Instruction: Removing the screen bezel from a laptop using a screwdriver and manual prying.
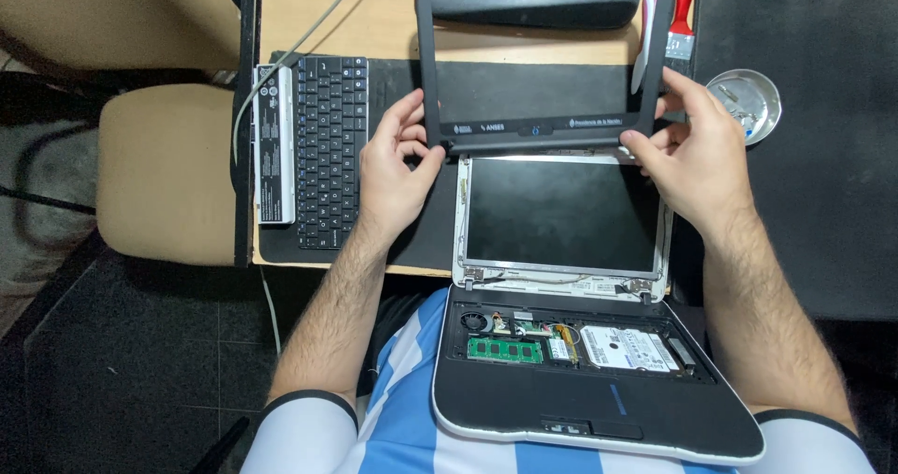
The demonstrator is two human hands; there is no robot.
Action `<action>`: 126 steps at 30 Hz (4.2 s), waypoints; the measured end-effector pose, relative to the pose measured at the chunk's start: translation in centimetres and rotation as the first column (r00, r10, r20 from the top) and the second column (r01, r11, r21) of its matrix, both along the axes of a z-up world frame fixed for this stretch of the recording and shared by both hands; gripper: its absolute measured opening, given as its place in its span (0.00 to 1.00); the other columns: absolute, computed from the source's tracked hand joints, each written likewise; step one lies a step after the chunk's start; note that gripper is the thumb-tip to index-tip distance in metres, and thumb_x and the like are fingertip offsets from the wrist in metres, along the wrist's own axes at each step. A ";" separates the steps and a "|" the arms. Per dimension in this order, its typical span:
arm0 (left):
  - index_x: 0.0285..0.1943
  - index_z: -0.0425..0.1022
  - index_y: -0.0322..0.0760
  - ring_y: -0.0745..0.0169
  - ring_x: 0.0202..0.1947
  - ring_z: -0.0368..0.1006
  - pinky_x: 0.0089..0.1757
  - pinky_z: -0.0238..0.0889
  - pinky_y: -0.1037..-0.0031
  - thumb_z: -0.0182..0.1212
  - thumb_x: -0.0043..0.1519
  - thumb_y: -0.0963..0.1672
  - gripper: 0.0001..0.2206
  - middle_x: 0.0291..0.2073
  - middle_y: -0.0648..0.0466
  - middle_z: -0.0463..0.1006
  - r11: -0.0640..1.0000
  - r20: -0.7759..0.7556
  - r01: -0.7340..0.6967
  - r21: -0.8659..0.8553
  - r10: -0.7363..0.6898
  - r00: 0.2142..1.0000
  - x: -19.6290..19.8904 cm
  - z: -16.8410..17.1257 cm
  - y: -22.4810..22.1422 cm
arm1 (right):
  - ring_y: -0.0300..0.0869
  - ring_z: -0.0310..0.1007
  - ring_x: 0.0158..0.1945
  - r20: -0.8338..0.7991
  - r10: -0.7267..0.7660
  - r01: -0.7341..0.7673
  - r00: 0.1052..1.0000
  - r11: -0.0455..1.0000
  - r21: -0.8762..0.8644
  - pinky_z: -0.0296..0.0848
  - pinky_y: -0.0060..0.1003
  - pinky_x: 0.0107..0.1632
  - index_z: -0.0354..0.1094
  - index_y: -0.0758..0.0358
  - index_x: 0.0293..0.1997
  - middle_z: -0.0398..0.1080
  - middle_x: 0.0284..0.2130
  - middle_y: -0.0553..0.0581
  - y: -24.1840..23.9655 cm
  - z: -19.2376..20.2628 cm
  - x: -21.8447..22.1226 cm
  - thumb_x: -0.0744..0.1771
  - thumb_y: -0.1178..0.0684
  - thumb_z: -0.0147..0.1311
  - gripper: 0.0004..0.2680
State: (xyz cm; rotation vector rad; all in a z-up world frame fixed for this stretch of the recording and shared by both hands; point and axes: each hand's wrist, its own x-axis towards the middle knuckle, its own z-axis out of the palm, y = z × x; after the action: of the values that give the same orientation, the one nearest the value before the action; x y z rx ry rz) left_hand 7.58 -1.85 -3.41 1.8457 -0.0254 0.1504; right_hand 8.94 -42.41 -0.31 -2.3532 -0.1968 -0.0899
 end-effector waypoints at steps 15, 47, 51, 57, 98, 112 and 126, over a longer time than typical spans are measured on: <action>0.91 0.68 0.30 0.38 0.86 0.74 0.81 0.67 0.53 0.63 0.72 0.34 0.33 0.90 0.41 0.70 0.871 0.217 -0.068 0.487 -0.045 0.975 2.3 -3.7 0.2 | 0.36 0.83 0.39 -0.084 -0.066 0.079 0.994 0.984 0.157 0.86 0.32 0.49 0.74 0.67 0.81 0.84 0.55 0.58 2.2 1.0 1.8 0.74 0.64 0.69 0.21; 0.78 0.83 0.44 0.51 0.74 0.63 0.67 0.57 0.53 0.63 0.74 0.50 0.23 0.74 0.61 0.76 0.865 -0.248 0.239 0.440 -0.139 0.959 -7.8 1.6 -1.3 | 0.51 0.82 0.50 -0.246 -0.217 0.157 0.945 0.958 -0.240 0.76 0.51 0.61 0.76 0.67 0.74 0.80 0.48 0.59 -8.1 0.4 -9.9 0.77 0.54 0.64 0.15; 0.83 0.77 0.45 0.52 0.75 0.64 0.67 0.54 0.53 0.61 0.68 0.48 0.30 0.79 0.57 0.75 0.915 -0.263 0.201 0.350 -0.110 0.959 -8.6 1.4 -2.6 | 0.49 0.83 0.56 -0.386 -0.079 0.209 0.919 0.928 0.310 0.92 0.49 0.58 0.70 0.73 0.71 0.73 0.55 0.66 -5.4 0.9 -11.3 0.84 0.51 0.42 0.13; 0.98 0.55 0.44 0.55 0.93 0.55 0.79 0.58 0.55 0.55 0.70 0.39 0.41 0.98 0.50 0.51 0.949 -0.154 0.260 -0.177 -0.288 0.945 -10.9 0.4 -3.6 | 0.50 0.81 0.63 -0.266 -0.123 0.244 0.956 0.838 0.489 0.85 0.41 0.59 0.64 0.78 0.77 0.75 0.70 0.73 -3.2 0.3 -12.9 0.85 0.48 0.38 0.17; 1.02 0.29 0.53 0.46 0.99 0.44 0.84 0.55 0.66 0.55 0.63 0.26 0.59 1.03 0.47 0.29 0.855 -0.058 0.348 -0.384 -0.398 0.915 -5.4 2.9 -2.6 | 0.43 0.79 0.56 0.253 -0.335 0.006 0.907 0.614 0.789 0.85 0.41 0.68 0.59 0.52 0.48 0.75 0.52 0.64 0.0 -5.6 -6.6 0.83 0.37 0.48 0.15; 0.98 0.17 0.59 0.56 0.27 0.80 0.38 0.79 0.65 0.67 0.64 0.33 0.63 1.03 0.44 0.34 0.921 -0.256 0.360 0.151 -0.316 0.914 -4.6 6.2 -2.9 | 0.49 0.81 0.64 0.274 -0.317 -0.012 0.908 0.635 0.773 0.84 0.47 0.72 0.59 0.53 0.48 0.73 0.49 0.64 -0.2 -5.9 -6.5 0.84 0.39 0.48 0.15; 1.01 0.37 0.39 0.60 0.76 0.77 0.75 0.69 0.66 0.64 0.79 0.44 0.45 0.83 0.45 0.76 0.836 -0.110 0.312 -0.452 -0.400 0.910 -4.7 -1.3 -2.0 | 0.45 0.67 0.53 0.398 -0.353 -0.014 0.847 0.733 0.681 0.71 0.41 0.62 0.65 0.58 0.48 0.63 0.49 0.56 0.1 -4.3 -6.0 0.83 0.38 0.47 0.16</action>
State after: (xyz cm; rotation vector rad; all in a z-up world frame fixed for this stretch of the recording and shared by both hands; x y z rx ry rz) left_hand 2.88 -3.81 -4.73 1.3775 -0.1843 -0.2790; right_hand 2.97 -42.33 -4.60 -1.5675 -0.1542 -0.7621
